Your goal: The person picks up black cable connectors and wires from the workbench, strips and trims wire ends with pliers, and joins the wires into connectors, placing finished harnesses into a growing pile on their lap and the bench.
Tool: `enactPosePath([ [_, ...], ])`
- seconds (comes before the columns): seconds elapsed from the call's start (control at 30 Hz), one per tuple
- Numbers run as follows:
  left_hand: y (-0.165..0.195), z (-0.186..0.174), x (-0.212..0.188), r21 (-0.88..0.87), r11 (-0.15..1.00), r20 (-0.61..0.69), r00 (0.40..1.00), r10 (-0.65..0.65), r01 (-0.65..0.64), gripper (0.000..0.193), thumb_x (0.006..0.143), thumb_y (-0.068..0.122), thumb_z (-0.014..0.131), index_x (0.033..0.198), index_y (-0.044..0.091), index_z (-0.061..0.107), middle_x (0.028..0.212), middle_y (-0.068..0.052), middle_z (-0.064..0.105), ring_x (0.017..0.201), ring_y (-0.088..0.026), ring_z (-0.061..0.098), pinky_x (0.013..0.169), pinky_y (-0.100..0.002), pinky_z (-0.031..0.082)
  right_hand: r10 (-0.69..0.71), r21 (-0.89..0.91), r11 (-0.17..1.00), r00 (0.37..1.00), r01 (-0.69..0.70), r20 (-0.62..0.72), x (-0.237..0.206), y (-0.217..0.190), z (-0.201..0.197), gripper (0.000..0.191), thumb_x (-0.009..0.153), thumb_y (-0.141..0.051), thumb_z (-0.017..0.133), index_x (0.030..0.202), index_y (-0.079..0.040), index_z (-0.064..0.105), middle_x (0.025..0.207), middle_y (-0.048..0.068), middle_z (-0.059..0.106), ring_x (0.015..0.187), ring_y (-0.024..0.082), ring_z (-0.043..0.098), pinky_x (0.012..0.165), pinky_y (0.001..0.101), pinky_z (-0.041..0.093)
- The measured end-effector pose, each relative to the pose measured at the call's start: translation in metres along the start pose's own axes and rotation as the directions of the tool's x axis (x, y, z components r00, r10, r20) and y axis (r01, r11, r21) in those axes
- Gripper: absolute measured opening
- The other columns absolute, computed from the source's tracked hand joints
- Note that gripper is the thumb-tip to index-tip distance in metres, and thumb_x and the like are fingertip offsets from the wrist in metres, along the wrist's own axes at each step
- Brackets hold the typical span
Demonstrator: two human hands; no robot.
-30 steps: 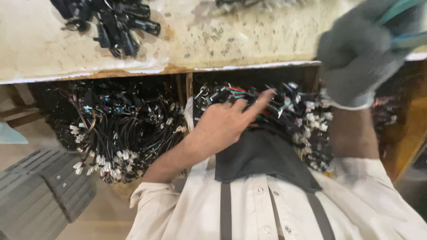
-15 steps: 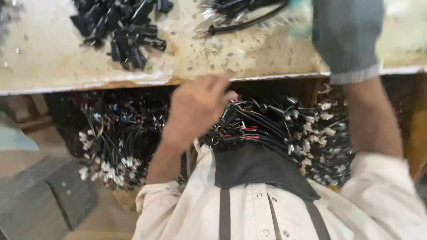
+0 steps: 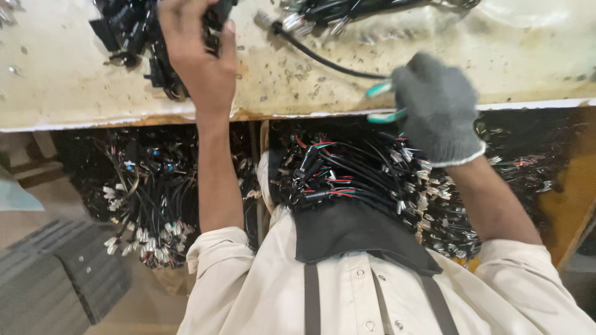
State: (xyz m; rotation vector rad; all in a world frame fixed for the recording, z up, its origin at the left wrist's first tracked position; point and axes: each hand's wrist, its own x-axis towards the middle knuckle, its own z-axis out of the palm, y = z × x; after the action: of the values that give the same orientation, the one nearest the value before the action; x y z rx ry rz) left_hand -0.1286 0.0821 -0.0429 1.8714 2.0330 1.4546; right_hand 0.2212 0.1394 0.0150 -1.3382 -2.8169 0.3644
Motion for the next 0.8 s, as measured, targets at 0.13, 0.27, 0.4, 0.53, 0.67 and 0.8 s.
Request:
enactPosePath([
  [0.13, 0.031, -0.004, -0.005, -0.577, 0.8, 0.086, 0.986, -0.14, 0.164, 0.029, 0.112, 0.029, 0.063, 0.133, 0.011, 0.056, 0.115, -0.009, 0.066, 0.099, -0.019, 0.067, 0.089, -0.03, 0.055, -0.125, 0.183, 0.973, 0.988, 0.14, -0.093, -0.023, 0.009, 0.011, 0.041, 0.082, -0.005, 0.075, 0.122, -0.008, 0.069, 0.117, 0.018, 0.067, 0.099, 0.039, 0.069, 0.079, 0.0465, 0.057],
  [0.27, 0.106, 0.002, -0.038, -0.74, 0.117, 0.641, 0.747, -0.177, 0.663, 0.038, 0.108, 0.032, 0.059, 0.139, 0.014, 0.047, 0.091, -0.006, 0.068, 0.078, -0.013, 0.063, 0.073, -0.027, 0.052, -0.076, 0.118, 0.99, 0.996, 0.071, 0.037, -0.01, 0.025, -0.003, 0.048, 0.074, -0.006, 0.082, 0.121, -0.012, 0.072, 0.115, 0.018, 0.067, 0.093, 0.039, 0.069, 0.077, 0.0476, 0.057],
  [0.4, 0.142, 0.003, -0.068, -0.662, 0.344, 0.717, 0.696, 0.034, 0.666, 0.037, 0.11, 0.026, 0.065, 0.14, 0.009, 0.051, 0.113, -0.01, 0.06, 0.102, -0.011, 0.058, 0.094, -0.026, 0.048, -0.007, 0.027, 1.0, 1.0, 0.006, 0.022, -0.011, 0.026, -0.004, 0.033, 0.087, -0.012, 0.085, 0.117, -0.013, 0.072, 0.117, 0.015, 0.067, 0.089, 0.033, 0.071, 0.074, 0.0461, 0.057],
  [0.53, 0.14, 0.007, -0.077, -0.685, 0.473, 0.652, 0.755, 0.06, 0.554, 0.037, 0.109, 0.025, 0.061, 0.141, 0.006, 0.054, 0.132, -0.008, 0.062, 0.123, -0.011, 0.057, 0.108, -0.028, 0.045, -0.104, 0.101, 0.986, 0.961, 0.133, -0.256, -0.027, 0.012, 0.021, 0.026, 0.096, -0.013, 0.087, 0.114, -0.009, 0.068, 0.104, 0.015, 0.067, 0.082, 0.033, 0.069, 0.068, 0.0467, 0.054],
  [0.67, 0.137, 0.006, -0.082, -0.443, 0.346, 0.871, 0.488, -0.05, 0.827, 0.052, 0.102, 0.026, 0.064, 0.15, 0.011, 0.053, 0.083, 0.003, 0.062, 0.074, -0.003, 0.051, 0.07, -0.021, 0.043, -0.04, 0.06, 0.997, 0.995, 0.045, -0.091, -0.018, 0.004, 0.027, 0.027, 0.091, -0.014, 0.084, 0.109, -0.005, 0.066, 0.09, 0.015, 0.067, 0.068, 0.034, 0.067, 0.057, 0.047, 0.051],
  [0.8, 0.138, 0.004, -0.086, -0.598, 0.276, 0.779, 0.626, -0.019, 0.753, 0.035, 0.111, 0.022, 0.066, 0.141, 0.006, 0.06, 0.09, 0.001, 0.062, 0.082, -0.005, 0.058, 0.076, -0.022, 0.049, -0.158, 0.168, 0.963, 0.946, 0.211, -0.282, 0.003, 0.002, -0.004, 0.023, 0.099, -0.013, 0.072, 0.116, -0.002, 0.06, 0.099, 0.011, 0.067, 0.083, 0.031, 0.069, 0.072, 0.0409, 0.054],
])
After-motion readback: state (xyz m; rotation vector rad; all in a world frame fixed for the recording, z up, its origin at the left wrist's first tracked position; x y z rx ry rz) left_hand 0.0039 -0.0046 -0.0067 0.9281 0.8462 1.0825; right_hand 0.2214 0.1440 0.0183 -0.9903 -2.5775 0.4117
